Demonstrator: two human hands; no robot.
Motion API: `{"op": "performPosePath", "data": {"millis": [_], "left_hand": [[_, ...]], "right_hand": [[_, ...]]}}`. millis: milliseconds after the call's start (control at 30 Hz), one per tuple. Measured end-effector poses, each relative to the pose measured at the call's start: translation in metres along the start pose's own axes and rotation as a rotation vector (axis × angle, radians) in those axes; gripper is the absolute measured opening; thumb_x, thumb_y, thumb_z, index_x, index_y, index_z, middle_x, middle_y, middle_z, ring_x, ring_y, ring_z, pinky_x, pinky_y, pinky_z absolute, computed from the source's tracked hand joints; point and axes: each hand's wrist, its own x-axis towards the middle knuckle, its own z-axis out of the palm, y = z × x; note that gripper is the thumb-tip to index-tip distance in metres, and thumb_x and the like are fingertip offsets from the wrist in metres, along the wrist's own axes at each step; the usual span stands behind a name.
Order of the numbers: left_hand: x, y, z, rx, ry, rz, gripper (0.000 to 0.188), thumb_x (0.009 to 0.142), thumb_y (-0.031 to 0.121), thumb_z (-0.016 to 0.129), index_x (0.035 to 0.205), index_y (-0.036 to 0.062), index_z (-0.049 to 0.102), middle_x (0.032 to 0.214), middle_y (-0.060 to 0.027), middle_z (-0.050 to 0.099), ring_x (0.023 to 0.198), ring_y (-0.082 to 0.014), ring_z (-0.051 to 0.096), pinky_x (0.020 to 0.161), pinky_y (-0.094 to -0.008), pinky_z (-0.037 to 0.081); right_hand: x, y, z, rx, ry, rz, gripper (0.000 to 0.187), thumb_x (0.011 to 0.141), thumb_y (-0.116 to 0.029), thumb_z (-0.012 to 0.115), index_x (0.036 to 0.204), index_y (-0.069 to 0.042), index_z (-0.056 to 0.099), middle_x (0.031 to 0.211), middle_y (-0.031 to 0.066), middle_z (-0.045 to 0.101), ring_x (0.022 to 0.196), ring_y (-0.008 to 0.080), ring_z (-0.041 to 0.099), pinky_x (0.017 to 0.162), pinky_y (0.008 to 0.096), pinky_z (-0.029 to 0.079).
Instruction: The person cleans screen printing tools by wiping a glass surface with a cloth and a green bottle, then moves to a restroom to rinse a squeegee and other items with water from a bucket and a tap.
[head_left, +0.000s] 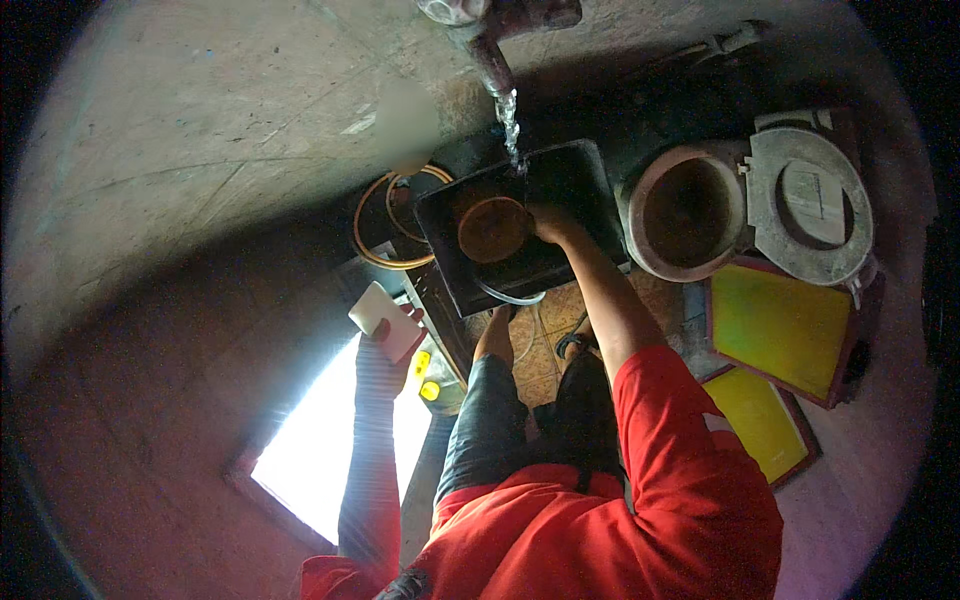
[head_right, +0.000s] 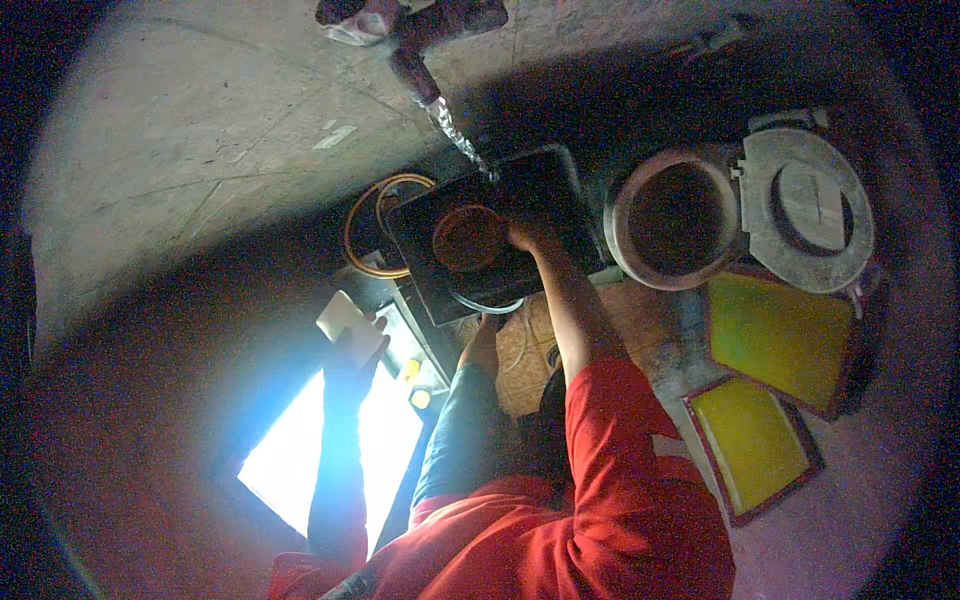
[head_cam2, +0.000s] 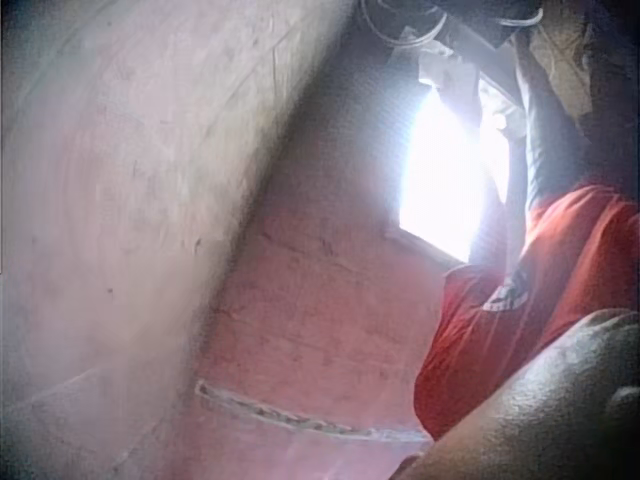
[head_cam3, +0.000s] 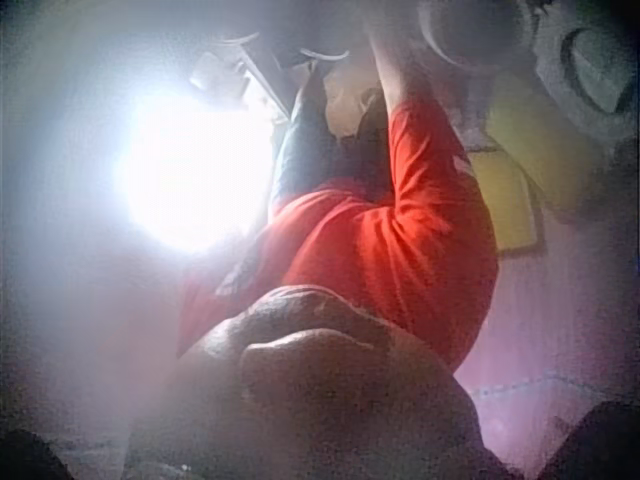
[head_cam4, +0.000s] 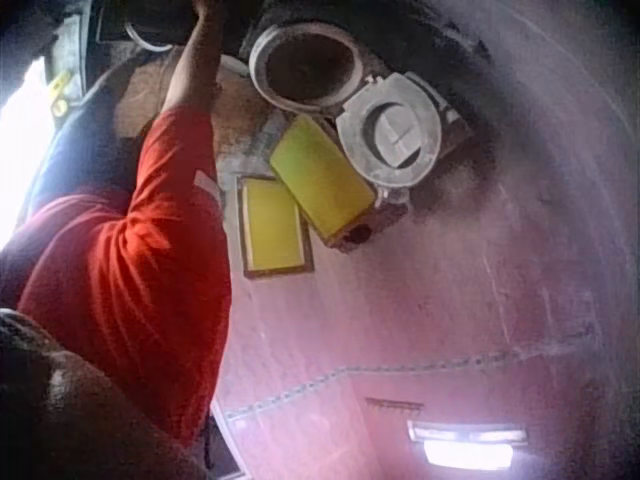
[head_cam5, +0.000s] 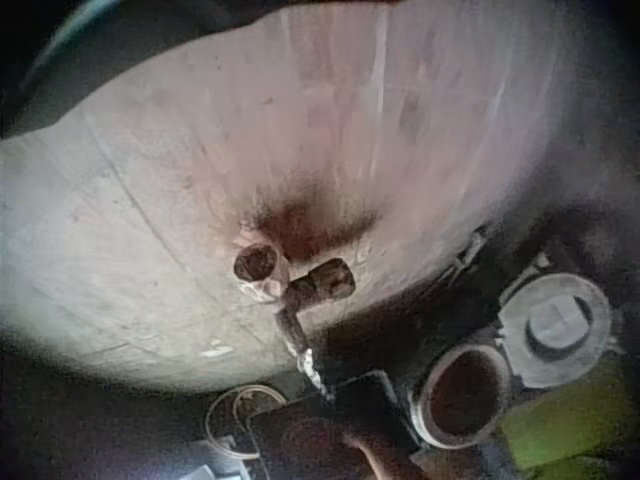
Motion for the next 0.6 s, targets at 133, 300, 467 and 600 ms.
{"op": "performPosePath", "data": {"millis": [133,300,467,600], "left_hand": [[-0.009,-0.001,0.024,-0.105,0.066,-0.051,0.049,0.08,0.023,0.061,0.119,0.0044,0.038,0.109,-0.017,0.051,0.108,-0.0331,0.049,0.089,-0.0463,0.043],[-0.017,0.0,0.041,-0.048,-0.063,-0.043,0.043,0.083,0.016,0.057,0.119,0.0037,0.037,0.107,-0.0155,0.053,0.105,-0.0305,0.052,0.087,-0.0427,0.046],[-0.003,0.011,0.1,0.473,-0.136,0.192,0.044,0.081,0.013,0.058,0.118,0.0019,0.039,0.107,-0.0142,0.053,0.102,-0.0242,0.053,0.086,-0.0347,0.045],[0.027,0.013,0.152,1.106,-0.244,0.599,0.05,0.078,0.017,0.061,0.12,-0.0006,0.041,0.111,-0.0185,0.052,0.105,-0.0304,0.051,0.089,-0.0392,0.041]], "right_hand": [[-0.022,-0.044,-0.066,0.08,0.064,-0.016,0.025,0.087,-0.026,0.047,0.098,-0.005,0.052,0.091,0.0199,0.059,0.081,0.0372,0.057,0.068,0.0442,0.045],[-0.058,-0.053,-0.106,0.119,0.053,0.075,0.023,0.088,-0.027,0.047,0.09,-0.004,0.05,0.082,0.0183,0.058,0.075,0.0372,0.056,0.063,0.0451,0.042],[-0.111,-0.064,-0.135,0.243,0.239,0.124,0.021,0.086,-0.025,0.052,0.087,-0.004,0.05,0.076,0.0175,0.059,0.069,0.033,0.059,0.06,0.042,0.045],[-0.143,-0.085,-0.146,0.193,0.429,0.03,0.026,0.087,-0.03,0.052,0.092,-0.005,0.048,0.08,0.0173,0.058,0.07,0.0354,0.058,0.061,0.0417,0.046]]}}
